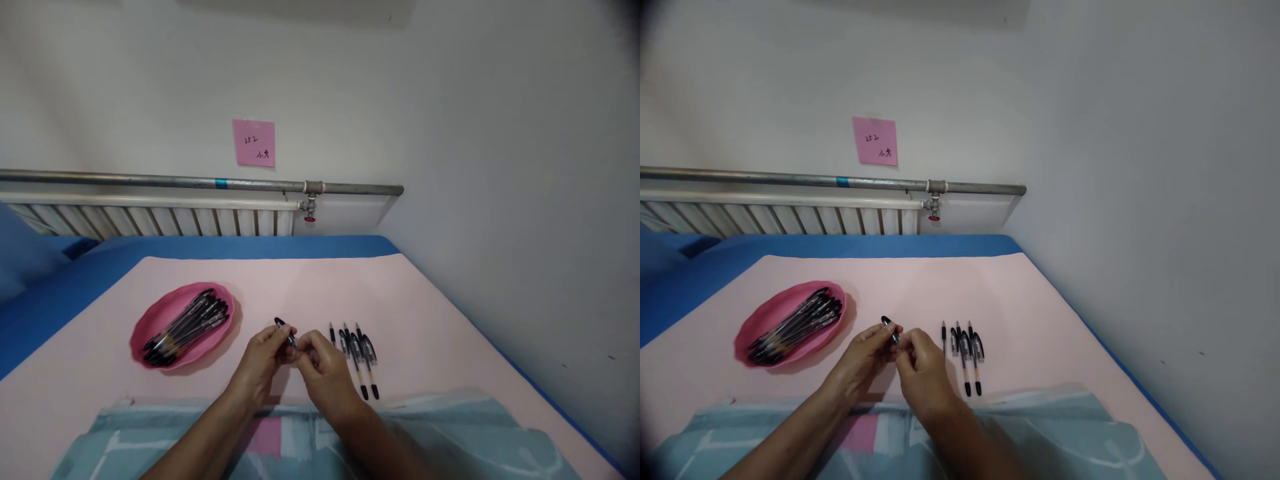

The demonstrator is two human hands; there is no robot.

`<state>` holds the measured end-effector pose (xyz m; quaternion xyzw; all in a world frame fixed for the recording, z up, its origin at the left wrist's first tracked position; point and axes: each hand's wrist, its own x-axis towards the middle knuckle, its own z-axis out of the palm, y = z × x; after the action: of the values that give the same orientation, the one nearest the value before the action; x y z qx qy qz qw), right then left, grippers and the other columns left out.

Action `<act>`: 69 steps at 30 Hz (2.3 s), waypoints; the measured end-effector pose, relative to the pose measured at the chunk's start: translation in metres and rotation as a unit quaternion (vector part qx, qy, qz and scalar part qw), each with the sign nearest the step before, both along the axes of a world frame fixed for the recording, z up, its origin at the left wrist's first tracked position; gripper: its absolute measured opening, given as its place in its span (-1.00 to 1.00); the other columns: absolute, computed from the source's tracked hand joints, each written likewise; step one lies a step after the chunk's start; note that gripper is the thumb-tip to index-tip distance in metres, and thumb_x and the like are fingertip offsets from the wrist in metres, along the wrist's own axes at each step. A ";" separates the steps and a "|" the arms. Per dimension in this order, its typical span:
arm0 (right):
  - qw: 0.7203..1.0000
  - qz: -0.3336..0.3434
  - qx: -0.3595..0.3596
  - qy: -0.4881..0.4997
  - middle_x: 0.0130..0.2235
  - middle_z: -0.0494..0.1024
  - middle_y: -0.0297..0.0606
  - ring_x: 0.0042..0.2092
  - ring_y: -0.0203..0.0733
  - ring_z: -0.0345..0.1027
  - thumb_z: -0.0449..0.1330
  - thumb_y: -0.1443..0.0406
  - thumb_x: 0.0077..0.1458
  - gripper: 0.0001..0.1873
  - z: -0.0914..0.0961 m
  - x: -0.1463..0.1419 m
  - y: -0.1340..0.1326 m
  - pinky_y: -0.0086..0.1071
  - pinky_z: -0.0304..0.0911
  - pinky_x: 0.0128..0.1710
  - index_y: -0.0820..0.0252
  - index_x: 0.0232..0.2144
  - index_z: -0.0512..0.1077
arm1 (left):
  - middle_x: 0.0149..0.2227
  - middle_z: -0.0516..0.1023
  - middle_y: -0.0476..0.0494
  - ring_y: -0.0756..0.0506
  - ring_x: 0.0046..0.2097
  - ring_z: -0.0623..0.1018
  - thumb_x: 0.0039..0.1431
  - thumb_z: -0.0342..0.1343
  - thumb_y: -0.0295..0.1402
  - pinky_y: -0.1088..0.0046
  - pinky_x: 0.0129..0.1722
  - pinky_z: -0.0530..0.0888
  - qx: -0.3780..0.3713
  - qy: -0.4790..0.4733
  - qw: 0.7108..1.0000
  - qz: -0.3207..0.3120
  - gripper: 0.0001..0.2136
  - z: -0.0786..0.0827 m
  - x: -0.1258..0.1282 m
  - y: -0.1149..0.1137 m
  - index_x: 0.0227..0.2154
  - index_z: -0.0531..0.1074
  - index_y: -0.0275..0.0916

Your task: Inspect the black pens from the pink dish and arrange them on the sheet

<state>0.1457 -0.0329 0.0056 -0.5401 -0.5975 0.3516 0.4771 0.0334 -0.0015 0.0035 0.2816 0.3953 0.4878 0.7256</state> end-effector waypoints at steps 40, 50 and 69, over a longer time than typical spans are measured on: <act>0.983 -0.175 -0.026 0.057 -0.45 0.41 -0.33 -0.49 -0.30 0.27 0.11 0.12 -0.05 -0.74 0.024 0.085 0.024 -0.48 0.13 -0.56 0.18 -0.37 0.35 | -0.21 0.52 -0.42 -0.32 -0.19 0.46 0.11 -0.14 -0.25 0.21 -0.23 0.32 0.165 0.800 0.572 0.071 -0.64 0.022 -0.142 0.055 -0.23 0.46 -0.35; 0.979 -0.059 -0.046 -0.187 -0.61 0.33 -0.40 -0.54 -0.32 0.16 0.01 0.37 -0.09 -0.86 0.016 0.079 0.018 -0.47 -0.02 -0.54 0.14 -0.57 0.35 | -0.13 0.47 -0.37 -0.31 -0.08 0.41 0.11 -0.14 -0.25 0.21 -0.10 0.29 0.190 0.815 0.543 0.073 -0.62 0.025 -0.126 0.052 -0.15 0.41 -0.37; 0.908 0.050 -0.058 -0.412 -0.41 0.47 -0.25 -0.39 -0.23 0.29 0.01 0.45 -0.11 -0.77 0.011 0.039 -0.004 -0.42 -0.06 -0.47 0.20 -0.33 0.32 | -0.45 0.49 -0.09 -0.04 -0.50 0.41 -0.02 0.04 -0.16 0.49 -0.59 0.28 0.139 0.399 0.901 -0.093 -0.72 0.003 -0.019 0.003 -0.32 0.44 -0.24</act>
<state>0.1842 -0.0368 0.0162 -0.6330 -0.7456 0.1552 0.1386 0.0141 0.0013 0.0070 0.5858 0.5526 0.3148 0.5024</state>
